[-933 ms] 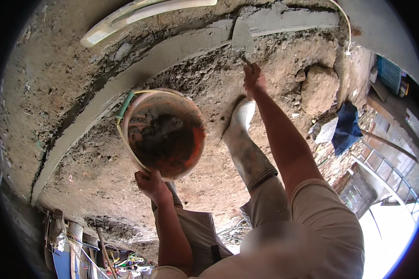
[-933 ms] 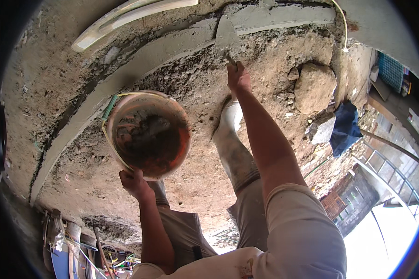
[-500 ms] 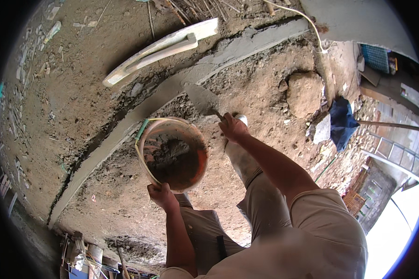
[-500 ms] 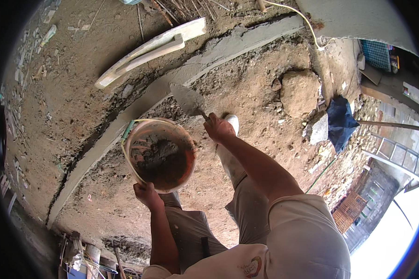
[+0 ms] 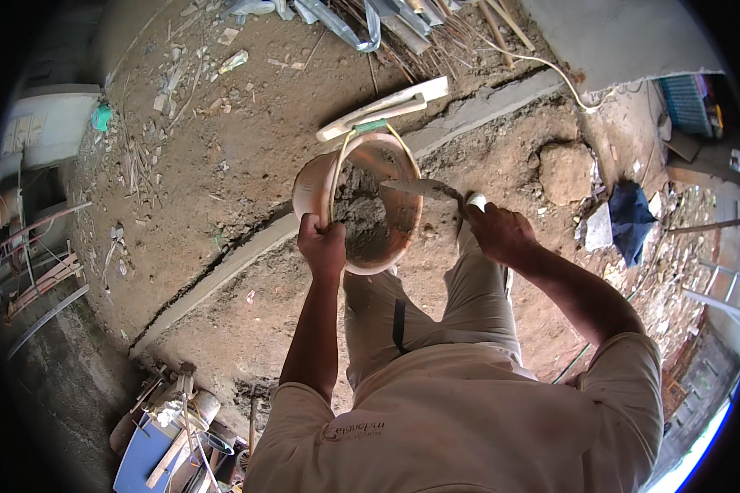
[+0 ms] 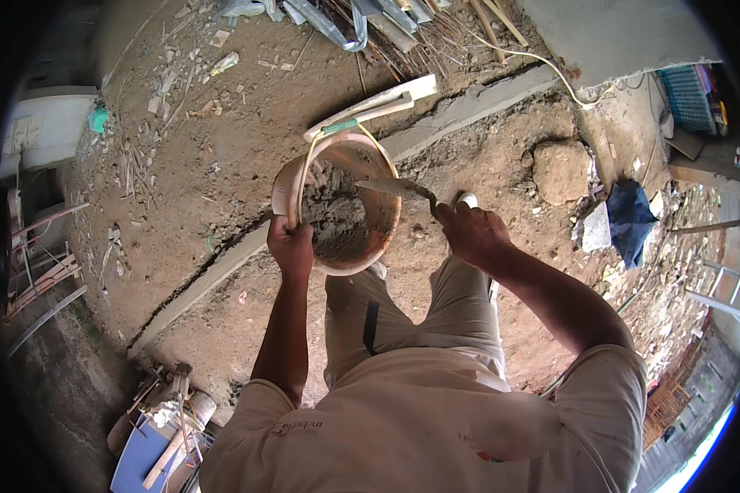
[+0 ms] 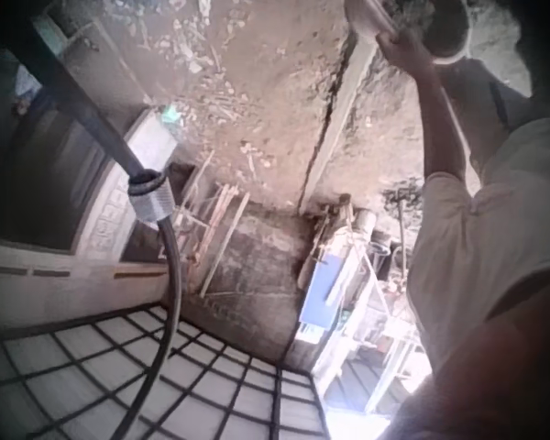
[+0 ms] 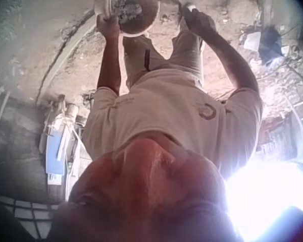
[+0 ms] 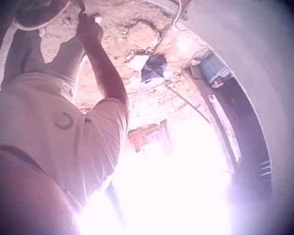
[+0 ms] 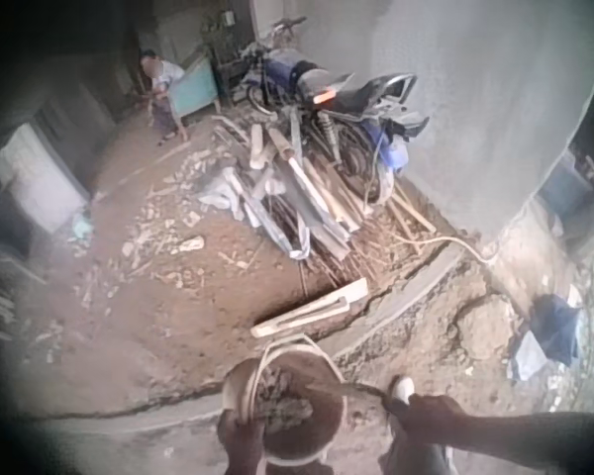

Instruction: The person scoops cement from a bucket with a trowel and applies it into a narrow trench on the ground. They then use a straight wooden plank to smooth and level the wet cement along the trench.

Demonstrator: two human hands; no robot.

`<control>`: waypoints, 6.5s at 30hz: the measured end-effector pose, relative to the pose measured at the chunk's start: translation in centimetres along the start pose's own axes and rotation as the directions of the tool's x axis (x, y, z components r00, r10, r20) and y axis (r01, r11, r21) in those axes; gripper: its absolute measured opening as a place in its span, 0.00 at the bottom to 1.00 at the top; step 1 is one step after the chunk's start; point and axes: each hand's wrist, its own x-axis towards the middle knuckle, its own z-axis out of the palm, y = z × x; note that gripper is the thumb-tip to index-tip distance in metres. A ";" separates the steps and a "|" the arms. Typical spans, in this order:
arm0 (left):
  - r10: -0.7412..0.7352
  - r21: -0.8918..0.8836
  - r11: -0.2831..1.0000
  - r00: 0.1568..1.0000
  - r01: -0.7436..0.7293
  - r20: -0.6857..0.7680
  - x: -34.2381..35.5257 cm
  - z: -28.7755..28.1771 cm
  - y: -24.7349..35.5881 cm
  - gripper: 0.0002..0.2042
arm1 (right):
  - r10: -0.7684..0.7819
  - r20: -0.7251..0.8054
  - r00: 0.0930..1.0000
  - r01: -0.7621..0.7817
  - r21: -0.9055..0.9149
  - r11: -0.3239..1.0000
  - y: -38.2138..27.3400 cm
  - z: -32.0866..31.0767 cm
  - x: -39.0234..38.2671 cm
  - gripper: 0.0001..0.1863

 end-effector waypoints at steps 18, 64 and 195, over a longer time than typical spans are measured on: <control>0.324 -0.267 0.922 0.937 -0.282 0.131 4.8 -11.5 18.2 0.09 | -0.076 0.012 0.997 0.076 -0.124 0.989 -15.6 -9.1 -4.0 0.23; -0.502 0.095 0.853 0.856 0.513 -0.119 -8.5 22.9 -7.2 0.11 | 0.175 0.352 0.919 -0.384 0.706 0.596 30.3 7.1 2.7 0.23; -0.784 -0.209 0.606 0.532 0.768 -0.320 -18.5 36.8 -21.9 0.14 | 0.500 -0.088 0.861 -0.376 0.551 0.745 35.9 39.7 32.2 0.20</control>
